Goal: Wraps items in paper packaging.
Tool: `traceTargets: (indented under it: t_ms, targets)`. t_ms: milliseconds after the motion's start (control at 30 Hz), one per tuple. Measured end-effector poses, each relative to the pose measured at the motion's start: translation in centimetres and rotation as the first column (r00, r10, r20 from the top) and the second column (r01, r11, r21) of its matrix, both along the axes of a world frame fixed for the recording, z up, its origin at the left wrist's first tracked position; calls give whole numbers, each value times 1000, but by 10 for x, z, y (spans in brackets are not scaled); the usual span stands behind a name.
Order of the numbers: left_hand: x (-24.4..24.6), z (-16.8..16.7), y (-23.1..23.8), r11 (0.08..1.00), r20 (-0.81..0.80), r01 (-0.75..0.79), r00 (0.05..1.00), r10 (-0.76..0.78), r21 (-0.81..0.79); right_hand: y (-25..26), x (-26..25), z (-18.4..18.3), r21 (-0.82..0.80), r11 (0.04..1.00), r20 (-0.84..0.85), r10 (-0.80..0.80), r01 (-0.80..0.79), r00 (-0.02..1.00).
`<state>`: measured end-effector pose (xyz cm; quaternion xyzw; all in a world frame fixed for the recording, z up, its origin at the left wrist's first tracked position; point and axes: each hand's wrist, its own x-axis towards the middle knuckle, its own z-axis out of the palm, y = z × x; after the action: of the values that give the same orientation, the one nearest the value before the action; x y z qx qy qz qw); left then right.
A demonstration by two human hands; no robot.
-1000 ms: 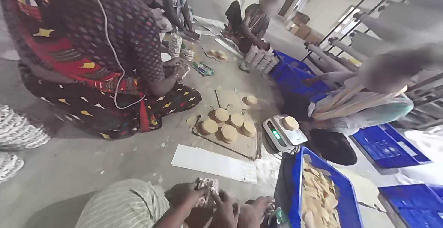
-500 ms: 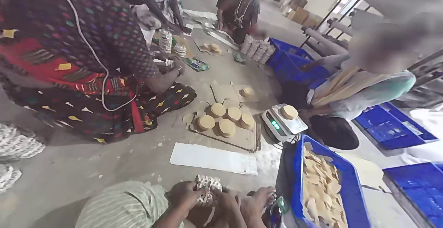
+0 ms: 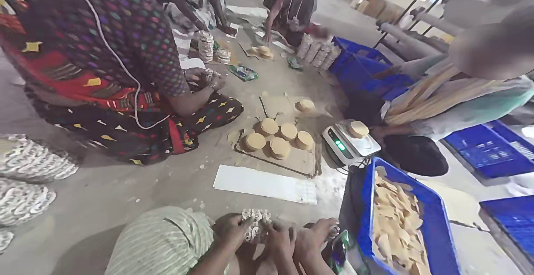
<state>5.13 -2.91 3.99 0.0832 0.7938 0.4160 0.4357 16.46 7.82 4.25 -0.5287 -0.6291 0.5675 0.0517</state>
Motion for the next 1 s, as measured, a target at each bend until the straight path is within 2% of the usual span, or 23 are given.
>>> traceTargets:
  t_ms: [100,300,400,533,667,833,1000]
  targets:
    - [3,6,1,999,24,-7,1000,6,50,-3,0,7,56,998,-3,-13,13,1000]
    - [0,11,3,988,-179,126,974,-140,-87,-6,1,-13,96,993,62,-78,72,995]
    - [3,9,1,997,-122,75,989,-78,-30,-7,4,-11,-2,995,-26,-97,97,995]
    - [3,18,6,1000,-23,20,1000,-20,-6,-6,1,-5,41,994,-4,-98,98,995]
    - [2,8,6,993,-120,78,989,-88,-91,-9,-1,-14,50,995,-30,-90,91,996]
    - [4,3,6,1000,-42,-27,999,28,13,-4,-2,-13,1,997,-25,-80,80,996]
    - [1,6,6,1000,-14,2,1000,-2,-15,-4,-4,-6,19,997,-11,-77,77,997]
